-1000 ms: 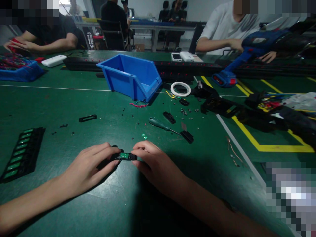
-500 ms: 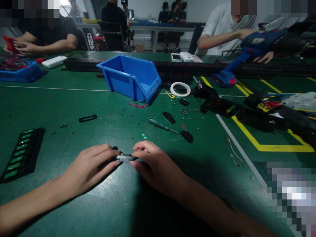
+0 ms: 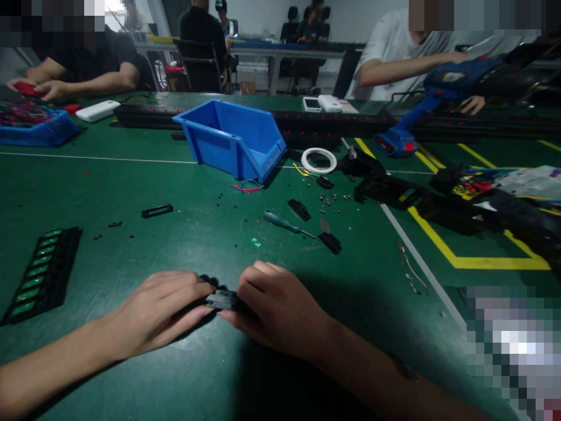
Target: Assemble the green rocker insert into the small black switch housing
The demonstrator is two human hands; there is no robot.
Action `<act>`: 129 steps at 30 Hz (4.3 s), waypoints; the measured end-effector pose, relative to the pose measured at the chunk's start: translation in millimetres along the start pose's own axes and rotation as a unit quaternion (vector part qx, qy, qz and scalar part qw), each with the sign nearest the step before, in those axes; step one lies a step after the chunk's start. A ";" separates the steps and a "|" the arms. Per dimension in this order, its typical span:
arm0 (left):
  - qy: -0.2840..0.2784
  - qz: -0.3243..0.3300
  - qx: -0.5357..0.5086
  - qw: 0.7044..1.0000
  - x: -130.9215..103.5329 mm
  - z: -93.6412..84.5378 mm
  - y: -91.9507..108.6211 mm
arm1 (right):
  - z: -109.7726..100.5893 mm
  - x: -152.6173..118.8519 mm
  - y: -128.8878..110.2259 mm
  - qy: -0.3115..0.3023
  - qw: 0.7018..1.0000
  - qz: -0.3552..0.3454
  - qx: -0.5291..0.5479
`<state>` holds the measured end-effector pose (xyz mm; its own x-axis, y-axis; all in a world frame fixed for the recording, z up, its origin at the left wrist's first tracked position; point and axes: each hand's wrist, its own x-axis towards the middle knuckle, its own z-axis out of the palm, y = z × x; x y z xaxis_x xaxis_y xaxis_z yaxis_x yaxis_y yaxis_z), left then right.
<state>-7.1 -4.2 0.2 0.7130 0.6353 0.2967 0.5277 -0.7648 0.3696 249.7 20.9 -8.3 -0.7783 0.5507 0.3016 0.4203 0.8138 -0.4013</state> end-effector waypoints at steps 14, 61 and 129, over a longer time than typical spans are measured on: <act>0.002 0.015 -0.020 1.000 1.8 2.2 -0.8 | -0.5 0.8 -4.5 0.027 0.995 -0.081 -0.043; 0.017 0.039 0.001 0.999 2.2 4.0 -2.5 | -1.7 1.2 -4.7 0.006 0.999 -0.035 0.003; 0.055 0.047 0.022 0.997 -1.8 4.2 -3.8 | 2.3 0.8 -2.2 0.023 0.999 -0.029 -0.003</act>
<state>-8.5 -2.9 -5.5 0.7059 0.5672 0.4243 0.4826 -0.8236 0.2981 247.0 19.1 -9.2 -0.7790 0.5101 0.3645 0.3776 0.8458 -0.3768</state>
